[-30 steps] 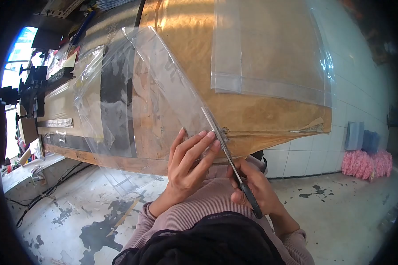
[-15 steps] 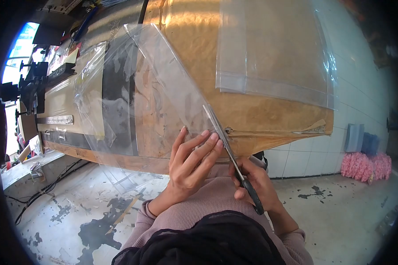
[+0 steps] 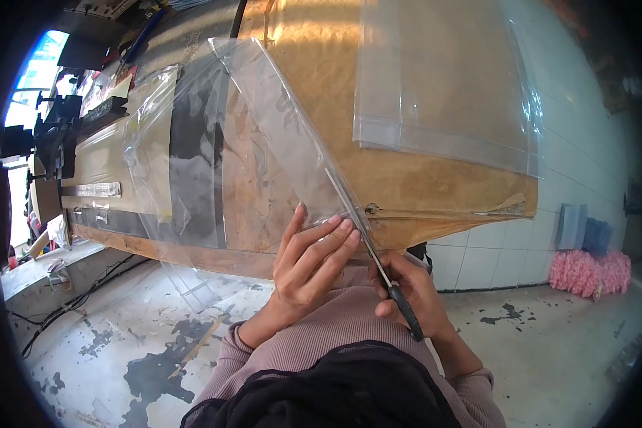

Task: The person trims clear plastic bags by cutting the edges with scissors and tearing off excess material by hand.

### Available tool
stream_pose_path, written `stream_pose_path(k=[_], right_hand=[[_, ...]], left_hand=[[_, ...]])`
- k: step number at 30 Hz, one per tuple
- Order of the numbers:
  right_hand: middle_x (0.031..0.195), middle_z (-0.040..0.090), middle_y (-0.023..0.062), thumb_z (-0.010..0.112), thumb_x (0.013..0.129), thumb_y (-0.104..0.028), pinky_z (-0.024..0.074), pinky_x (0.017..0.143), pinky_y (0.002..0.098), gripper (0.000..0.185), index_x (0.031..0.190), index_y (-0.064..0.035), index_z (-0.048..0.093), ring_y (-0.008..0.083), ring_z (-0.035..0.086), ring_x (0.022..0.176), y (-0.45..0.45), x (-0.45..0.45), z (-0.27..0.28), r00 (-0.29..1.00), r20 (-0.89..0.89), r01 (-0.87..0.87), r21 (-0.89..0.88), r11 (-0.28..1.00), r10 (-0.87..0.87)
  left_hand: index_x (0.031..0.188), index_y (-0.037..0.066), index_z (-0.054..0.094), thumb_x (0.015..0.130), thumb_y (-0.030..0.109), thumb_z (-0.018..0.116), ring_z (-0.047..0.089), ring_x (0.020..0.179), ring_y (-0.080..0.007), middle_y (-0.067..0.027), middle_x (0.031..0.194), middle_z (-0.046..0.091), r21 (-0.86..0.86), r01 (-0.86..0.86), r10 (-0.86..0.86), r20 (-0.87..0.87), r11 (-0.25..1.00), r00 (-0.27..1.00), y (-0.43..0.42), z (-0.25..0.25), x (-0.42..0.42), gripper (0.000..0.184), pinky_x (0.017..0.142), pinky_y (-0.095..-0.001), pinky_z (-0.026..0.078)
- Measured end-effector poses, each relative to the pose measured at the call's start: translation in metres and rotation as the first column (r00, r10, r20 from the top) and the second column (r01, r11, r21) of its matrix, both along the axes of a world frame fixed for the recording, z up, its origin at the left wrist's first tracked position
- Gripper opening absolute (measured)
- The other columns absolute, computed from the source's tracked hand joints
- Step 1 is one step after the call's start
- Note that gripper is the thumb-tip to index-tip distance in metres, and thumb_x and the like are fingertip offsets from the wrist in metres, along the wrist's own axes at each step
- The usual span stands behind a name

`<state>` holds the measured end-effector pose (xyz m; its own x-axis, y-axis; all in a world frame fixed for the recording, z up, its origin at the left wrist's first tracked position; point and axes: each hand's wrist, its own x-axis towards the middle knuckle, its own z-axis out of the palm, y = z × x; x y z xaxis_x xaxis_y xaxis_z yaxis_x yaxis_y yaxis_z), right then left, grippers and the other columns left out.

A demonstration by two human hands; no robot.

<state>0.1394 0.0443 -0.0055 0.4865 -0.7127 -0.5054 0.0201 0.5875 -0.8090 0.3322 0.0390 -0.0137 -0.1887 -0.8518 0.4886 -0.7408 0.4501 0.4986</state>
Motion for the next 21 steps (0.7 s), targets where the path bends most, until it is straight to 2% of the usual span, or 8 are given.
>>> stream_pose_path(k=[5, 8, 10, 13, 16, 19, 21], right_hand=[[0.069, 0.045, -0.0041, 0.082, 0.063, -0.049, 0.0338, 0.06, 0.0202, 0.066, 0.1, -0.0023, 0.054, 0.0054, 0.042, 0.062, 0.0063, 0.0025, -0.0015, 0.999, -0.033, 0.04, 0.037, 0.999, -0.039], [0.07, 0.046, -0.0039, 0.083, 0.062, -0.048, 0.0338, 0.06, 0.02, 0.066, 0.1, -0.0021, 0.054, 0.0052, 0.043, 0.063, 0.0017, 0.0033, 0.0021, 0.997, -0.073, 0.035, -0.012, 0.999, -0.036], [0.071, 0.047, -0.0035, 0.083, 0.062, -0.048, 0.0339, 0.06, 0.0199, 0.066, 0.1, -0.0021, 0.055, 0.0052, 0.043, 0.064, -0.0013, 0.0057, 0.0043, 0.997, -0.056, 0.042, -0.033, 0.999, -0.044], [0.073, 0.047, -0.0029, 0.083, 0.061, -0.05, 0.0339, 0.06, 0.0198, 0.068, 0.099, -0.002, 0.055, 0.0052, 0.044, 0.065, -0.0015, 0.0056, 0.0036, 0.999, -0.032, 0.043, -0.019, 0.999, -0.043], [0.074, 0.048, -0.0024, 0.084, 0.06, -0.048, 0.0343, 0.061, 0.0198, 0.067, 0.099, -0.0017, 0.055, 0.0054, 0.044, 0.066, -0.0002, 0.0019, -0.0007, 0.999, -0.026, 0.033, 0.001, 0.999, -0.033], [0.075, 0.048, -0.0023, 0.085, 0.06, -0.042, 0.0349, 0.061, 0.0199, 0.065, 0.099, -0.0014, 0.054, 0.0056, 0.044, 0.066, 0.0017, 0.0022, -0.0014, 0.999, -0.032, 0.04, 0.014, 0.999, -0.04], [0.075, 0.049, -0.0023, 0.086, 0.06, -0.038, 0.0353, 0.062, 0.02, 0.063, 0.099, -0.0012, 0.055, 0.0058, 0.045, 0.067, 0.0014, 0.0021, -0.001, 0.998, -0.049, 0.037, 0.015, 0.999, -0.037]], left_hand=[[0.1, 0.004, 0.069, 0.068, 0.006, 0.065, 0.064, 0.096, -0.022, -0.0072, 0.099, 0.067, 0.004, -0.008, 0.008, -0.028, 1.0, 1.0, 0.0001, 0.0011, -0.0003, 0.032, 0.1, -0.0504, 0.04], [0.101, 0.005, 0.068, 0.068, 0.009, 0.065, 0.063, 0.098, -0.0206, -0.0065, 0.101, 0.066, 0.0, 0.002, -0.002, -0.032, 1.0, 0.999, 0.0016, -0.0014, 0.0003, 0.034, 0.101, -0.0507, 0.039], [0.105, 0.006, 0.066, 0.07, 0.012, 0.063, 0.061, 0.101, -0.0182, -0.0051, 0.107, 0.064, -0.013, 0.026, -0.026, -0.019, 1.0, 0.999, 0.0035, -0.0053, 0.0024, 0.036, 0.101, -0.051, 0.038], [0.104, 0.006, 0.067, 0.07, 0.012, 0.063, 0.061, 0.101, -0.0181, -0.0047, 0.106, 0.064, -0.002, 0.035, -0.035, -0.024, 0.999, 0.999, 0.0035, -0.0035, 0.0037, 0.035, 0.101, -0.0509, 0.039], [0.099, 0.004, 0.069, 0.065, 0.009, 0.067, 0.063, 0.096, -0.0208, -0.0066, 0.1, 0.067, 0.007, 0.03, -0.03, -0.039, 1.0, 0.999, 0.0021, 0.0002, 0.0027, 0.034, 0.102, -0.0508, 0.039], [0.1, 0.005, 0.068, 0.067, 0.007, 0.066, 0.063, 0.098, -0.0233, -0.0092, 0.101, 0.066, -0.008, 0.033, -0.033, -0.035, 0.999, 0.999, 0.0025, -0.0023, 0.0023, 0.033, 0.101, -0.0502, 0.04], [0.107, 0.007, 0.063, 0.07, 0.01, 0.064, 0.059, 0.107, -0.0247, -0.0114, 0.112, 0.061, 0.019, 0.025, -0.025, -0.016, 0.999, 1.0, 0.0031, -0.0033, 0.0025, 0.037, 0.1, -0.0497, 0.04]])
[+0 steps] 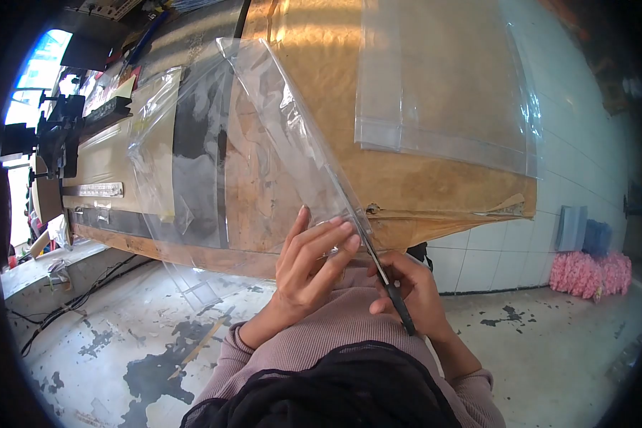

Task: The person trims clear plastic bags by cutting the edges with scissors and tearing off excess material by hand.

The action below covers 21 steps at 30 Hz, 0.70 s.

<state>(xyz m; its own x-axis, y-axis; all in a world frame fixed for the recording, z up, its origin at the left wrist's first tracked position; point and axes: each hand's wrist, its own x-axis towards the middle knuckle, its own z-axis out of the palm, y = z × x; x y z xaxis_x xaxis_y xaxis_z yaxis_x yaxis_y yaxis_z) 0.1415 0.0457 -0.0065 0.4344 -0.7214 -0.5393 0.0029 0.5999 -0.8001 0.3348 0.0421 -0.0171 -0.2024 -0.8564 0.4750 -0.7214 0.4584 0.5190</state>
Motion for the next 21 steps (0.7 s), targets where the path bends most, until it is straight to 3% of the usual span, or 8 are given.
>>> stream_pose_path(k=[2, 4, 7, 11, 21], right_hand=[[0.077, 0.049, -0.0021, 0.087, 0.06, -0.033, 0.0358, 0.062, 0.0203, 0.06, 0.1, -0.0012, 0.055, 0.0059, 0.045, 0.068, -0.0009, -0.001, 0.0011, 1.0, -0.027, -0.016, -0.006, 1.0, 0.016], [0.077, 0.049, -0.0021, 0.086, 0.061, -0.036, 0.036, 0.062, 0.0205, 0.062, 0.101, -0.001, 0.055, 0.0059, 0.045, 0.068, -0.0001, 0.001, 0.0002, 0.999, -0.047, -0.006, -0.041, 0.999, 0.004], [0.077, 0.048, -0.002, 0.084, 0.062, -0.042, 0.0367, 0.063, 0.0205, 0.064, 0.101, -0.0006, 0.055, 0.0059, 0.045, 0.069, -0.0015, 0.0019, 0.0021, 1.0, -0.029, -0.002, -0.044, 0.999, 0.001], [0.077, 0.047, -0.0018, 0.082, 0.063, -0.049, 0.0383, 0.063, 0.0211, 0.067, 0.101, -0.0004, 0.055, 0.0061, 0.045, 0.069, -0.0056, 0.0049, 0.0065, 0.997, -0.069, -0.029, -0.083, 0.996, 0.023], [0.08, 0.05, 0.0002, 0.084, 0.062, -0.044, 0.0417, 0.063, 0.0196, 0.067, 0.102, 0.0003, 0.054, 0.0068, 0.047, 0.071, 0.0007, 0.0049, -0.0021, 0.995, -0.102, -0.024, -0.142, 0.99, 0.01]], left_hand=[[0.112, 0.009, 0.059, 0.073, 0.012, 0.062, 0.056, 0.112, -0.0267, -0.0141, 0.12, 0.058, 0.018, 0.005, -0.005, 0.019, 1.0, 1.0, 0.0005, -0.001, 0.0004, 0.039, 0.1, -0.0494, 0.04], [0.113, 0.01, 0.057, 0.074, 0.013, 0.062, 0.054, 0.116, -0.0294, -0.0171, 0.124, 0.055, 0.028, 0.019, -0.02, 0.037, 0.999, 0.999, 0.0006, -0.0019, 0.0008, 0.039, 0.099, -0.0493, 0.04], [0.104, 0.008, 0.06, 0.073, 0.01, 0.062, 0.058, 0.11, -0.031, -0.0193, 0.117, 0.06, 0.012, 0.022, -0.022, 0.04, 1.0, 0.999, -0.0007, 0.0022, 0.0011, 0.032, 0.096, -0.048, 0.043], [0.103, 0.01, 0.06, 0.072, 0.012, 0.062, 0.059, 0.11, -0.0298, -0.0177, 0.119, 0.059, -0.008, 0.026, -0.026, 0.057, 1.0, 0.998, 0.0008, 0.0001, 0.0005, 0.031, 0.093, -0.046, 0.044], [0.101, 0.013, 0.059, 0.072, 0.012, 0.061, 0.06, 0.108, -0.026, -0.0143, 0.119, 0.06, -0.032, 0.005, -0.002, 0.113, 0.999, 0.994, 0.0, 0.0006, -0.0001, 0.029, 0.089, -0.0392, 0.046]])
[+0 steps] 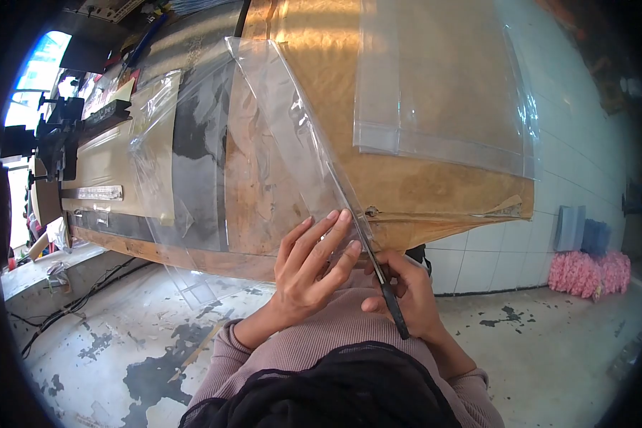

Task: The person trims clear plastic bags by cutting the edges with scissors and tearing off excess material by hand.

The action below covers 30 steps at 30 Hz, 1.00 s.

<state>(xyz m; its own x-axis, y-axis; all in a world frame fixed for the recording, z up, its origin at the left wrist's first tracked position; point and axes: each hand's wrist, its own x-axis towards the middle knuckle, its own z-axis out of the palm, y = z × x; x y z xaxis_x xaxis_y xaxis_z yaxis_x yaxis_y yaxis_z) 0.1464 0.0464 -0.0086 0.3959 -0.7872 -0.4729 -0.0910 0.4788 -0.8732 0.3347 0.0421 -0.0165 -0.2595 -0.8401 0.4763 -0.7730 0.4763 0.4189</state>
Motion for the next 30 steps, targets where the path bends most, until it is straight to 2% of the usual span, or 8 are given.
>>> stream_pose_path(k=[5, 13, 20, 23, 26, 27, 29, 30], right_hand=[[0.088, 0.056, 0.0026, 0.084, 0.063, -0.04, 0.0424, 0.064, 0.0204, 0.068, 0.107, 0.0005, 0.054, 0.0071, 0.048, 0.073, -0.001, 0.001, 0.006, 1.0, -0.02, 0.002, 0.035, 0.999, -0.001], [0.079, 0.052, -0.0005, 0.083, 0.064, -0.04, 0.0401, 0.063, 0.0205, 0.065, 0.107, 0.0002, 0.056, 0.0062, 0.046, 0.071, -0.004, 0.008, 0.01, 0.999, 0.036, 0.029, 0.021, 0.999, -0.029], [0.078, 0.051, -0.0018, 0.084, 0.065, -0.038, 0.0386, 0.062, 0.0195, 0.062, 0.108, -0.0028, 0.056, 0.0063, 0.047, 0.068, -0.003, 0.004, 0.009, 0.994, -0.103, -0.037, 0.01, 0.999, 0.038], [0.08, 0.051, -0.0014, 0.085, 0.064, -0.033, 0.0398, 0.062, 0.0203, 0.062, 0.109, -0.0031, 0.055, 0.0068, 0.048, 0.068, -0.002, 0.001, 0.015, 1.0, -0.002, -0.002, 0.054, 0.999, 0.002], [0.081, 0.051, -0.0008, 0.084, 0.063, -0.027, 0.0413, 0.063, 0.0221, 0.061, 0.111, -0.0036, 0.054, 0.0079, 0.049, 0.07, -0.009, -0.026, 0.026, 0.995, -0.088, -0.058, -0.055, 0.997, 0.053], [0.08, 0.05, -0.0005, 0.082, 0.063, -0.023, 0.0408, 0.06, 0.0233, 0.06, 0.112, -0.0035, 0.053, 0.0092, 0.049, 0.071, -0.015, -0.032, 0.032, 0.981, -0.195, -0.05, -0.24, 0.969, 0.003], [0.08, 0.051, 0.0015, 0.078, 0.062, -0.015, 0.0384, 0.062, 0.0223, 0.058, 0.113, -0.0031, 0.053, 0.011, 0.047, 0.071, -0.025, -0.037, 0.039, 0.87, -0.411, 0.041, -0.49, 0.871, -0.273], [0.092, 0.053, 0.0043, 0.075, 0.066, -0.014, 0.0403, 0.068, 0.0249, 0.056, 0.116, -0.0027, 0.051, 0.0131, 0.049, 0.079, -0.035, -0.036, 0.043, 0.786, -0.511, 0.0, -0.564, 0.826, -0.349]], left_hand=[[0.1, 0.012, 0.06, 0.071, 0.011, 0.062, 0.061, 0.106, -0.0256, -0.0144, 0.118, 0.061, -0.039, -0.021, 0.021, 0.0, 0.999, 1.0, -0.002, 0.001, 0.0, 0.029, 0.084, -0.0372, 0.047], [0.098, 0.01, 0.06, 0.07, 0.013, 0.063, 0.062, 0.102, -0.0266, -0.0169, 0.116, 0.061, -0.063, 0.011, -0.013, -0.038, 0.998, 0.999, -0.001, -0.001, 0.002, 0.028, 0.075, -0.0324, 0.047], [0.097, 0.007, 0.059, 0.072, 0.01, 0.062, 0.062, 0.102, -0.0276, -0.0188, 0.116, 0.061, -0.074, 0.0, -0.004, -0.057, 0.997, 0.998, -0.001, 0.0, 0.001, 0.026, 0.076, -0.0339, 0.047], [0.1, 0.004, 0.053, 0.078, 0.005, 0.06, 0.062, 0.105, -0.0308, -0.0222, 0.116, 0.06, -0.048, 0.003, -0.01, -0.164, 0.999, 0.986, 0.002, 0.001, 0.004, 0.023, 0.082, -0.0387, 0.048], [0.103, 0.0, 0.045, 0.084, 0.0, 0.056, 0.059, 0.108, -0.0355, -0.0268, 0.116, 0.058, -0.064, -0.016, -0.008, -0.361, 0.998, 0.933, 0.009, -0.01, 0.007, 0.022, 0.089, -0.0448, 0.047], [0.104, -0.001, 0.043, 0.086, -0.002, 0.053, 0.059, 0.108, -0.0381, -0.0294, 0.114, 0.057, -0.062, -0.009, -0.018, -0.417, 0.998, 0.909, 0.013, -0.011, 0.009, 0.021, 0.09, -0.0471, 0.047], [0.107, -0.003, 0.036, 0.091, -0.002, 0.044, 0.06, 0.101, -0.0433, -0.0344, 0.106, 0.058, -0.085, -0.009, -0.03, -0.45, 0.996, 0.892, 0.019, -0.009, 0.016, 0.018, 0.086, -0.0486, 0.05], [0.107, -0.003, 0.035, 0.091, -0.001, 0.044, 0.061, 0.099, -0.0427, -0.0342, 0.104, 0.059, -0.093, -0.004, -0.041, -0.477, 0.996, 0.878, 0.024, -0.011, 0.018, 0.018, 0.084, -0.0478, 0.052]])
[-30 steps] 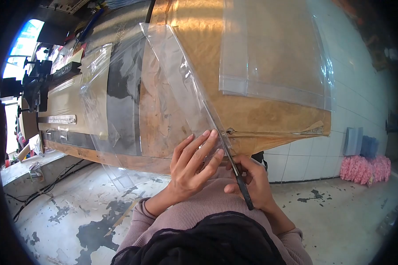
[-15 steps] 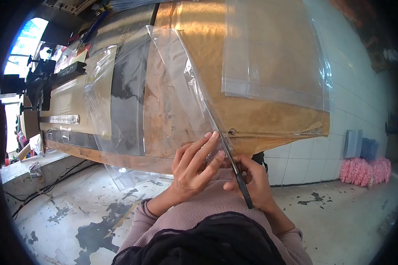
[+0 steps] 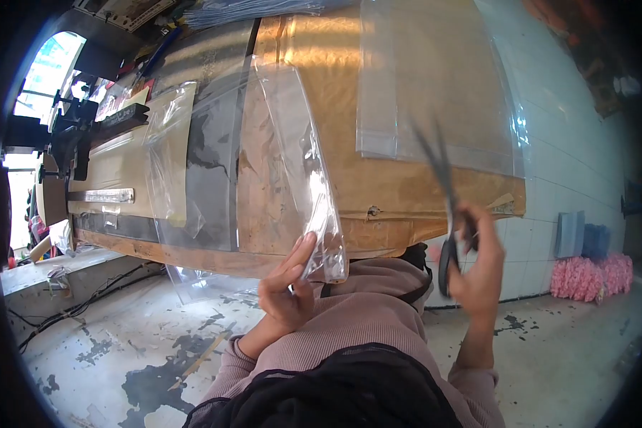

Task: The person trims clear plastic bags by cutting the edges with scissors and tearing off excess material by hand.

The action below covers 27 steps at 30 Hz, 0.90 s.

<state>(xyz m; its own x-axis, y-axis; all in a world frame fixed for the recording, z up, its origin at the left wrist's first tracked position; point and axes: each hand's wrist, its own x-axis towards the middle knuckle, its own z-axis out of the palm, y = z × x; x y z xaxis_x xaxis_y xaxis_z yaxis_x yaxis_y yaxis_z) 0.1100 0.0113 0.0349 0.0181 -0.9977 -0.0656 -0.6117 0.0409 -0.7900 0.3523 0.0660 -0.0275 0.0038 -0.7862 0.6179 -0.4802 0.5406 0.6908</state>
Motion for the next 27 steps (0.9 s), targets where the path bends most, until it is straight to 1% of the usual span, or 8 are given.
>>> stream_pose_path(k=[4, 7, 10, 12, 14, 21, 24, 27], right_hand=[[0.099, 0.055, 0.0103, 0.071, 0.071, -0.009, 0.0438, 0.077, 0.0363, 0.049, 0.116, -0.004, 0.052, 0.0251, 0.054, 0.087, -0.042, -0.001, -0.011, 0.903, -0.408, -0.045, -0.406, 0.913, -0.137], [0.11, 0.053, 0.0127, 0.069, 0.074, -0.009, 0.0414, 0.088, 0.0422, 0.045, 0.116, -0.005, 0.054, 0.0301, 0.054, 0.099, -0.056, 0.007, -0.014, 0.75, -0.653, -0.214, -0.387, 0.897, -0.103], [0.117, 0.051, 0.0134, 0.069, 0.074, -0.009, 0.0431, 0.089, 0.0404, 0.041, 0.113, -0.004, 0.057, 0.0287, 0.054, 0.103, -0.041, 0.041, 0.005, 0.659, -0.738, -0.437, -0.535, 0.723, -0.148], [0.116, 0.055, 0.0105, 0.066, 0.078, -0.012, 0.0451, 0.086, 0.0364, 0.03, 0.107, -0.0052, 0.061, 0.0237, 0.054, 0.107, -0.017, 0.06, 0.007, 0.816, -0.37, -0.578, -0.538, 0.614, 0.444], [0.107, 0.06, 0.0059, 0.063, 0.08, -0.015, 0.0467, 0.082, 0.0314, 0.024, 0.103, -0.0076, 0.064, 0.018, 0.058, 0.099, 0.001, 0.08, 0.001, 0.609, -0.519, -0.769, -0.572, 0.286, 0.6], [0.09, 0.06, 0.002, 0.062, 0.076, -0.011, 0.0476, 0.076, 0.0273, 0.015, 0.09, -0.0068, 0.063, 0.0138, 0.059, 0.088, 0.002, 0.095, -0.02, 0.606, -0.547, -0.722, -0.683, 0.111, 0.577], [0.092, 0.06, 0.0033, 0.063, 0.074, -0.009, 0.0489, 0.072, 0.0268, 0.014, 0.088, -0.007, 0.063, 0.0144, 0.058, 0.09, -0.001, 0.097, -0.024, 0.58, -0.509, -0.721, -0.684, 0.111, 0.636], [0.094, 0.058, 0.006, 0.064, 0.073, -0.009, 0.0491, 0.074, 0.0315, 0.017, 0.089, -0.0052, 0.06, 0.018, 0.057, 0.09, 0.0, 0.099, -0.028, 0.592, -0.408, -0.681, -0.715, 0.16, 0.695]], left_hand=[[0.109, -0.003, 0.032, 0.092, 0.002, 0.044, 0.066, 0.088, -0.0398, -0.0322, 0.095, 0.062, -0.047, 0.013, -0.013, -0.015, 0.999, 1.0, 0.013, -0.005, 0.011, 0.022, 0.074, -0.0434, 0.057], [0.111, -0.001, 0.032, 0.091, 0.004, 0.048, 0.066, 0.087, -0.038, -0.0305, 0.096, 0.063, -0.07, 0.023, -0.026, -0.043, 0.997, 0.999, 0.026, -0.011, 0.018, 0.027, 0.073, -0.0427, 0.057], [0.115, 0.001, 0.032, 0.09, 0.006, 0.053, 0.067, 0.087, -0.0363, -0.0281, 0.097, 0.064, -0.055, 0.036, -0.039, -0.066, 0.998, 0.997, 0.037, -0.016, 0.024, 0.034, 0.072, -0.0422, 0.058], [0.118, 0.003, 0.032, 0.089, 0.008, 0.057, 0.067, 0.088, -0.0358, -0.0267, 0.099, 0.064, -0.037, 0.041, -0.043, -0.071, 0.998, 0.997, 0.043, -0.017, 0.027, 0.039, 0.072, -0.0424, 0.057], [0.119, 0.004, 0.033, 0.088, 0.011, 0.059, 0.067, 0.089, -0.036, -0.0268, 0.099, 0.064, -0.026, 0.079, -0.08, -0.084, 0.997, 0.993, 0.046, -0.017, 0.03, 0.041, 0.073, -0.0431, 0.057], [0.118, 0.004, 0.036, 0.085, 0.012, 0.064, 0.067, 0.088, -0.036, -0.0246, 0.1, 0.064, -0.038, 0.138, -0.139, -0.044, 0.99, 0.989, 0.049, -0.016, 0.036, 0.044, 0.075, -0.0425, 0.056], [0.111, 0.002, 0.042, 0.08, 0.008, 0.068, 0.067, 0.089, -0.0347, -0.0239, 0.102, 0.064, 0.099, -0.024, 0.024, 0.001, 0.995, 1.0, 0.043, -0.004, 0.024, 0.041, 0.073, -0.0389, 0.056], [0.113, -0.003, 0.053, 0.086, 0.015, 0.058, 0.062, 0.103, -0.032, -0.0237, 0.114, 0.06, 0.202, -0.128, 0.077, 0.242, 0.971, 0.967, 0.032, 0.016, 0.019, 0.033, 0.093, -0.0452, 0.043]])
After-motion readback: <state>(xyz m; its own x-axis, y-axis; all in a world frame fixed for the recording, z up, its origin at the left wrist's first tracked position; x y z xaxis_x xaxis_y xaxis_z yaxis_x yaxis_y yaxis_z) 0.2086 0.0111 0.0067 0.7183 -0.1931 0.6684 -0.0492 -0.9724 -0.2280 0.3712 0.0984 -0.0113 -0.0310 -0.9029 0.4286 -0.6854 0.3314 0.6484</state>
